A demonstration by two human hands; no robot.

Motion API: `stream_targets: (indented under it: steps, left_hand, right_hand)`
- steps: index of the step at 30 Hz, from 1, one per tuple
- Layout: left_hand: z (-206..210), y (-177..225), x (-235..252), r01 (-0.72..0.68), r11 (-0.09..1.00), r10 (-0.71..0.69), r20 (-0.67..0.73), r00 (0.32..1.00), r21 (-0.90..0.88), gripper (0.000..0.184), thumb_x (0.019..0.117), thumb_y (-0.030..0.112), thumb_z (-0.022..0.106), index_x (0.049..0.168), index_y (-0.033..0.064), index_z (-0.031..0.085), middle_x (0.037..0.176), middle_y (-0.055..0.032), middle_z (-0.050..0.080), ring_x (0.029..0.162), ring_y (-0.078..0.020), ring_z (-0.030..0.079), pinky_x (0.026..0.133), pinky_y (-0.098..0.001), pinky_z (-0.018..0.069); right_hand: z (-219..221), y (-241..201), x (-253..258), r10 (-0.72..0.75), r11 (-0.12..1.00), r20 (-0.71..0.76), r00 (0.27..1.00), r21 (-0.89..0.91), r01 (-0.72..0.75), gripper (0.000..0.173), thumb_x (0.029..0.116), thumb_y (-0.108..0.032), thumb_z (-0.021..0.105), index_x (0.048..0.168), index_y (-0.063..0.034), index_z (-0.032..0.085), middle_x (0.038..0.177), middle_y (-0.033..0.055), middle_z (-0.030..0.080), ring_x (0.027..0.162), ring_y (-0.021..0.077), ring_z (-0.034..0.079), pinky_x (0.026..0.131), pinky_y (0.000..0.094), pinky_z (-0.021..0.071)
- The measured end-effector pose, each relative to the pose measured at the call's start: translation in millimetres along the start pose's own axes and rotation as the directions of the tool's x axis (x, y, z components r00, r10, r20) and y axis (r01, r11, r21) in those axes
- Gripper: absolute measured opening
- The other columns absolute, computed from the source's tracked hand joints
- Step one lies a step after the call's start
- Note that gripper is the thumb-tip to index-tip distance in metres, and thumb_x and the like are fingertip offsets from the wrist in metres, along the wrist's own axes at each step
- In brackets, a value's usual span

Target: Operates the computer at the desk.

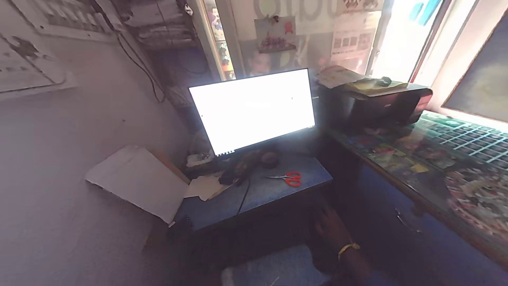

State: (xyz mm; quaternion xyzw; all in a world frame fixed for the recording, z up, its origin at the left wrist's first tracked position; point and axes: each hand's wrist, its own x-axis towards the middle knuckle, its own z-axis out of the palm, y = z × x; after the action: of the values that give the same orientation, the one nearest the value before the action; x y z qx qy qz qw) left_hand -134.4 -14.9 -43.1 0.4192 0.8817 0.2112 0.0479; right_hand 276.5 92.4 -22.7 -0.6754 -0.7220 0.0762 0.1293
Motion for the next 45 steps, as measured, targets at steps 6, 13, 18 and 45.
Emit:
stream_targets:
  steps: [6, 13, 18, 45]
  left_hand:
    - [-4.3, 5.2, 0.8, -0.009, 0.999, 0.009, 0.003, 1.000, 0.054, 0.067, 0.1060, 0.052, 0.035, 0.141, -0.0019, 0.054, 0.151, -0.0228, 0.050, 0.141, -0.0351, 0.049, 0.116, -0.0511, 0.0393]
    - [-4.5, 10.0, 0.5, 0.010, 0.996, -0.012, 0.027, 1.000, 0.086, 0.064, 0.1078, 0.045, 0.034, 0.143, -0.0056, 0.050, 0.147, -0.0274, 0.052, 0.136, -0.0395, 0.052, 0.112, -0.0552, 0.0422]
    - [-1.8, 6.8, 0.1, -0.040, 0.991, 0.040, 0.003, 0.999, 0.127, 0.060, 0.1084, 0.041, 0.036, 0.140, -0.0073, 0.053, 0.149, -0.0301, 0.048, 0.141, -0.0447, 0.045, 0.115, -0.0563, 0.0378]
    - [1.2, 7.3, -1.0, -0.036, 0.986, 0.036, 0.004, 0.999, 0.160, 0.065, 0.1097, 0.043, 0.030, 0.146, -0.0082, 0.045, 0.154, -0.0296, 0.043, 0.142, -0.0429, 0.045, 0.115, -0.0563, 0.0371]
  right_hand:
    - [1.7, 1.0, 1.0, -0.012, 1.000, -0.030, 0.999, 0.014, 0.012, 0.054, 0.0981, -0.039, 0.057, 0.148, -0.0175, 0.056, 0.155, 0.0146, 0.049, 0.145, 0.0321, 0.044, 0.118, 0.0464, 0.0404]
    - [5.8, 2.7, 1.8, -0.017, 1.000, -0.050, 0.999, 0.006, 0.018, 0.053, 0.0991, -0.039, 0.054, 0.147, -0.0170, 0.057, 0.153, 0.0145, 0.050, 0.144, 0.0314, 0.045, 0.118, 0.0456, 0.0399]
    - [-3.8, -2.9, -1.6, -0.004, 1.000, -0.009, 1.000, 0.013, 0.004, 0.053, 0.1002, -0.038, 0.054, 0.147, -0.0132, 0.056, 0.155, 0.0181, 0.048, 0.147, 0.0331, 0.042, 0.120, 0.0451, 0.0372]
    - [1.5, -0.3, 2.3, -0.023, 1.000, -0.054, 0.998, 0.015, 0.024, 0.052, 0.0988, -0.036, 0.055, 0.145, -0.0138, 0.058, 0.152, 0.0151, 0.051, 0.144, 0.0312, 0.045, 0.118, 0.0436, 0.0393]
